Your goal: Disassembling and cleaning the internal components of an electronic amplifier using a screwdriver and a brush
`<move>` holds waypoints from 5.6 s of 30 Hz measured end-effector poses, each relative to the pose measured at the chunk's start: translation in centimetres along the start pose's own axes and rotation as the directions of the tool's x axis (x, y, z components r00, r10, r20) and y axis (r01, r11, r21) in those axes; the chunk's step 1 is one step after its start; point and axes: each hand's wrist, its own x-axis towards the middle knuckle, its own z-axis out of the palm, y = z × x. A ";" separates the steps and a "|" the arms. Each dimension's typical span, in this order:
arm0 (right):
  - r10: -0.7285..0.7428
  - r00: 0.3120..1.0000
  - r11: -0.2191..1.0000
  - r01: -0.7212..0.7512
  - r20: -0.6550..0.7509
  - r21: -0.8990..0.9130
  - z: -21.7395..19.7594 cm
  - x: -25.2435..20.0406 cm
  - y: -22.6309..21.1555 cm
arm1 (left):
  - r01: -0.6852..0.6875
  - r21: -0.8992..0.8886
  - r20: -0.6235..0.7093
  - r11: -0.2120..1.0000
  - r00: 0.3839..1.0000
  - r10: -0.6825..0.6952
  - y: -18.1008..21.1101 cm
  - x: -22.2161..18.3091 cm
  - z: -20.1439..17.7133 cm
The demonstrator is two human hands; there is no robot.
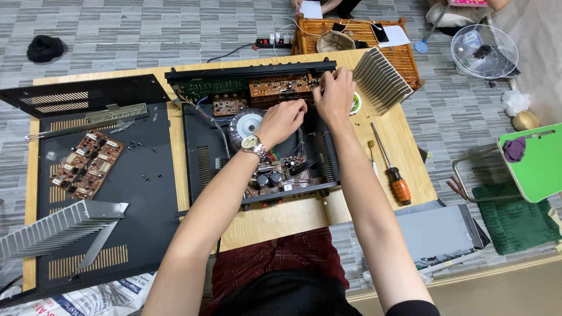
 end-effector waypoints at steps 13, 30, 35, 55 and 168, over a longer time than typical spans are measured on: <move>0.006 1.000 1.000 -0.006 0.028 -0.005 0.5 -0.1 0.5 | -0.003 0.006 -0.009 1.000 1.000 0.003 -0.2 -0.1 0.3; -0.099 0.995 0.995 0.098 -0.027 -0.032 -1.8 0.0 -1.7 | -0.016 0.144 -0.349 0.989 0.935 0.066 -0.4 -0.3 -1.3; -0.104 0.991 0.953 0.122 -0.079 0.277 -3.3 1.4 -2.0 | 0.054 0.436 -0.312 0.898 0.945 0.094 -4.4 0.5 0.7; 0.351 0.736 0.933 -0.222 0.579 -0.283 -14.0 -16.2 12.7 | 0.078 0.445 -0.363 0.892 0.926 0.100 -10.1 1.7 4.4; 0.320 0.854 0.052 -0.448 0.410 0.892 0.9 0.4 -4.7 | 0.087 -0.820 -0.270 0.565 0.813 -0.516 -8.0 1.7 3.8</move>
